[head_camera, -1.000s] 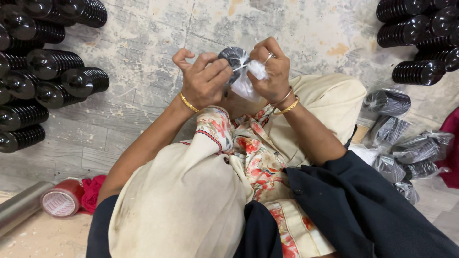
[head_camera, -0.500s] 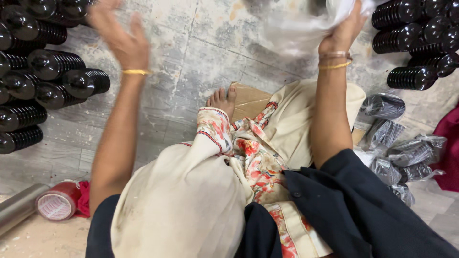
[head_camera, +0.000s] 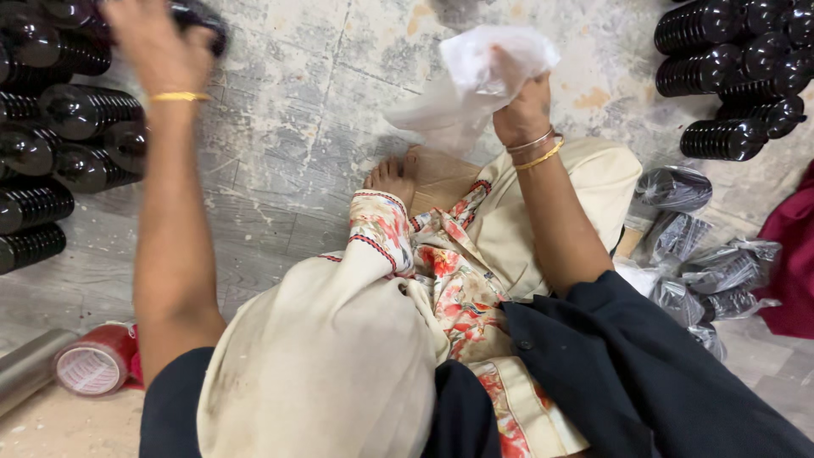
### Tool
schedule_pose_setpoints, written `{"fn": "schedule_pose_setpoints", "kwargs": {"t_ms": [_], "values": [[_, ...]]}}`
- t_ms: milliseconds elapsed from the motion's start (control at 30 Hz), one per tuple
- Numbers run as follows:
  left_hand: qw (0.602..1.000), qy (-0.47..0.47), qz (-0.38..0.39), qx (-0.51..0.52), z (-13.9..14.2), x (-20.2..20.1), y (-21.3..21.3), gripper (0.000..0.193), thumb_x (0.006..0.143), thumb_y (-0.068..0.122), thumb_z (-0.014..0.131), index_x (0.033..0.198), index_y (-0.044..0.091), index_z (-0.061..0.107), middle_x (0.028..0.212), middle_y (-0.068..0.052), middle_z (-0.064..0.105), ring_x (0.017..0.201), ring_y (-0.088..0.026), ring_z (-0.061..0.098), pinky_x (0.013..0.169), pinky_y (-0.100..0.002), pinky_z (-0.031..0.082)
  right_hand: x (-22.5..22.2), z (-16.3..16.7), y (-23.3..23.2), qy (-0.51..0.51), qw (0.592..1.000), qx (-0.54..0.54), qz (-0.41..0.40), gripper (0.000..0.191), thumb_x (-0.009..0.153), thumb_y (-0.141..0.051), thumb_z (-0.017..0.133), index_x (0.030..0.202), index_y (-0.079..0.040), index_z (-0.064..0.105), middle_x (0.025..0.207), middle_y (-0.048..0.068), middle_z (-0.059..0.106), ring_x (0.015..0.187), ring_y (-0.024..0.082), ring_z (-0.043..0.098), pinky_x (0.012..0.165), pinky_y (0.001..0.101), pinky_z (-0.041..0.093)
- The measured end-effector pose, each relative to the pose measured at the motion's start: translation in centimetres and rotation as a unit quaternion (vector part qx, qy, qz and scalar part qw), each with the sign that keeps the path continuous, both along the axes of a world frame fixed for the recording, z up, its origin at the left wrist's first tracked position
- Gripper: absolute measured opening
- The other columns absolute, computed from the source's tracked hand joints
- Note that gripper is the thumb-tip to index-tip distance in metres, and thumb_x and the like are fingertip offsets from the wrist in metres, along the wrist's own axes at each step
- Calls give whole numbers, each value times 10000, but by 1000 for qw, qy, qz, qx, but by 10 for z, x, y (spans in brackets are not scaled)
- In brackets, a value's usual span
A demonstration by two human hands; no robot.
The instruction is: The person sits on the floor among piles of black plastic bottle caps and wraps each cap in a small clear plastic bag by hand, twisting the bag closed, and sets the wrapped cap aside with other finished ones.
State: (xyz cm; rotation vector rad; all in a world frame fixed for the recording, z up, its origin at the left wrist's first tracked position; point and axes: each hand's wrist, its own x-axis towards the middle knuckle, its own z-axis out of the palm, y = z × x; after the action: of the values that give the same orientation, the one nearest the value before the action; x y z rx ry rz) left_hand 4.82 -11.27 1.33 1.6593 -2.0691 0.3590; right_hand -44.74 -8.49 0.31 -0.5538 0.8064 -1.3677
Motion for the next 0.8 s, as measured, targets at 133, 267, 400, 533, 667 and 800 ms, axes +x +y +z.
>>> {"fn": "schedule_pose_setpoints", "kwargs": {"t_ms": [133,267,400,533,667,800], "values": [[980,106,-126,115,-6,-99,23,584,806,70,859,1315,-5,583,1342,-211,567,1246,-397,516,1064,-526,405,25,35,11,104,990,-88,30,267,984,70,738,1171,-69,607,1122,47,683,1044,149,663,921,311,559],[968,138,-174,118,17,-168,47,568,848,232,855,1319,29,612,1330,-204,573,1195,-387,527,982,-507,410,41,57,20,175,980,-96,26,245,893,33,719,1110,-38,630,1077,33,692,960,114,652,865,266,549],[956,244,-145,80,64,-205,57,445,988,338,770,1317,75,630,1289,-115,595,1165,-318,547,991,-460,409,51,59,29,334,927,-166,-24,184,927,34,781,984,-17,614,942,18,592,874,102,586,820,246,497],[922,320,-191,102,95,-242,84,399,977,337,753,1234,69,606,1192,-122,587,1113,-323,549,957,-454,400,66,59,38,283,931,-228,-30,196,907,4,739,1001,-59,579,1158,37,590,993,105,573,895,245,490],[917,325,-175,153,98,-250,84,238,996,267,705,1121,85,617,1105,-83,604,1050,-294,565,880,-430,401,75,59,46,170,973,-154,0,231,920,9,695,1093,-68,563,1104,20,619,987,89,589,897,247,508],[880,407,-201,142,98,-242,84,145,1081,192,661,1124,67,601,1092,-71,591,1041,-264,547,970,-389,440,71,53,48,171,980,-96,34,109,997,19,612,1092,-24,644,1100,52,653,982,104,590,906,248,485]]}}
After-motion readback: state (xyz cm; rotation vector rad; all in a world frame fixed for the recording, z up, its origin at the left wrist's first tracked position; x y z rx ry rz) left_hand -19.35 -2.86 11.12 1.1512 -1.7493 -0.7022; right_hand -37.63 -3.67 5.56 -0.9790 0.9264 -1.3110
